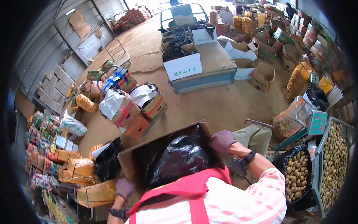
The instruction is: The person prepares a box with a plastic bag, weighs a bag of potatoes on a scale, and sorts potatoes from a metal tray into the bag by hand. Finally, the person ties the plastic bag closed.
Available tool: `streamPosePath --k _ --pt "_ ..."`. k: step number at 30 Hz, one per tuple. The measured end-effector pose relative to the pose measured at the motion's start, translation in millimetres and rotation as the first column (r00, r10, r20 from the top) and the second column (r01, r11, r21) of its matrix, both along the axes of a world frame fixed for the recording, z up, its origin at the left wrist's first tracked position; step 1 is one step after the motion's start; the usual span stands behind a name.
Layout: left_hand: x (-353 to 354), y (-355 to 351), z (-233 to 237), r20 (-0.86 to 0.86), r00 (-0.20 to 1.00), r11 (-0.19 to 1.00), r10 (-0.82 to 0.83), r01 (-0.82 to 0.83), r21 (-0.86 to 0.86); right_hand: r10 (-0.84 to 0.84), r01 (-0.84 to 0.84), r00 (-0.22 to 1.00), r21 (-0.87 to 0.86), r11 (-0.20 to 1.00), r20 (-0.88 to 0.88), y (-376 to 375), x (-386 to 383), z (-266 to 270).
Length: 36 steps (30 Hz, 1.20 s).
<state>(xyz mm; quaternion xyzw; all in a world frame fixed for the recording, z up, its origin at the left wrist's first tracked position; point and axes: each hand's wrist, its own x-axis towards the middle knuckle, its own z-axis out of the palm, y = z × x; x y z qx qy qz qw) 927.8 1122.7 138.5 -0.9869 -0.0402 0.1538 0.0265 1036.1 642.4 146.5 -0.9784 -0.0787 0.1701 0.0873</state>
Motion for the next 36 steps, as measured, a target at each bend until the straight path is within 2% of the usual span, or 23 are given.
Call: streamPosePath --k 1,3,4,6,8,9,10,11,13,14,15,17,20,22,25,28,30,32,35,36 --pt "35.7 16.0 -13.9 0.011 0.997 0.997 -0.074 0.074 0.011 -0.058 0.058 0.998 -0.001 0.998 0.023 1.7 8.1 -6.4" --pt "115.8 -14.1 32.7 0.002 0.999 0.997 -0.047 0.047 -0.054 -0.153 0.153 0.988 0.021 0.988 0.0 4.8 23.3 -13.6" --pt "152.7 -14.5 36.5 0.014 0.997 0.996 -0.072 0.072 -0.054 -0.221 0.221 0.975 -0.001 0.975 0.012 5.0 25.5 -17.9" --pt "225.7 -21.7 38.7 -0.035 0.962 0.956 -0.27 0.263 -0.129 -0.362 0.363 0.931 -0.009 0.932 0.046 0.8 33.7 -21.2" --pt "285.1 -50.8 40.1 -0.108 0.93 0.935 -0.35 0.341 -0.094 -0.443 0.443 0.896 -0.007 0.896 0.03 -4.6 27.1 -24.1" --pt "317.1 -66.0 41.5 -0.163 0.899 0.913 -0.406 0.405 -0.045 -0.526 0.528 0.847 -0.002 0.849 0.073 -7.6 29.8 -21.8" --pt "348.1 -78.6 31.4 -0.141 0.872 0.883 -0.469 0.466 -0.056 -0.603 0.607 0.788 0.007 0.795 0.12 -12.0 36.9 -20.5" --pt "375.3 -92.0 20.1 -0.123 0.84 0.849 -0.529 0.525 -0.066 -0.62 0.624 0.776 0.007 0.782 0.113 -15.4 43.5 -20.4" --pt "429.0 -137.9 14.0 -0.154 0.794 0.808 -0.588 0.585 -0.069 -0.793 0.792 0.61 0.026 0.61 0.014 -26.5 56.1 -25.8" --pt "450.4 -164.0 4.6 -0.168 0.76 0.777 -0.627 0.624 -0.079 -0.826 0.825 0.563 0.051 0.563 0.018 -39.3 60.9 -40.0" --pt "472.9 -189.0 -0.7 -0.157 0.755 0.77 -0.637 0.632 -0.085 -0.831 0.83 0.555 0.048 0.556 0.031 -53.4 72.1 -44.9" --pt "518.9 -240.1 -11.8 -0.281 0.708 0.754 -0.648 0.648 -0.107 -0.845 0.845 0.532 -0.103 0.525 0.053 -87.9 104.1 -52.2" --pt "576.5 -304.6 -32.1 -0.239 0.699 0.736 -0.674 0.66 -0.148 -0.841 0.854 0.521 -0.095 0.512 0.147 -140.5 159.2 -36.5" --pt "603.8 -344.3 -35.6 -0.179 0.681 0.703 -0.71 0.676 -0.219 -0.836 0.844 0.535 -0.135 0.52 0.12 -182.9 184.8 -33.4" --pt "652.9 -404.0 -23.2 -0.224 0.688 0.723 -0.691 0.651 -0.229 -0.858 0.851 0.509 -0.195 0.488 0.075 -234.7 224.5 -35.0" --pt "700.5 -459.1 -24.7 -0.227 0.656 0.694 -0.719 0.664 -0.279 -0.866 0.871 0.475 -0.226 0.437 0.155 -287.8 235.1 -64.4" --pt "738.7 -494.8 -29.4 -0.26 0.641 0.691 -0.722 0.659 -0.296 -0.888 0.895 0.427 -0.218 0.389 0.169 -301.1 271.2 -50.9" --pt "780.3 -533.7 -44.9 -0.21 0.57 0.607 -0.794 0.734 -0.304 -0.902 0.898 0.41 -0.233 0.373 0.137 -327.1 299.4 -60.2" --pt "845.3 -594.7 -69.4 -0.257 0.501 0.562 -0.827 0.762 -0.323 -0.909 0.882 0.401 -0.316 0.349 0.116 -379.1 324.8 -96.1" --pt "868.8 -613.7 -73.8 -0.228 0.489 0.539 -0.842 0.771 -0.339 -0.915 0.895 0.379 -0.306 0.324 0.137 -386.1 349.1 -88.2"
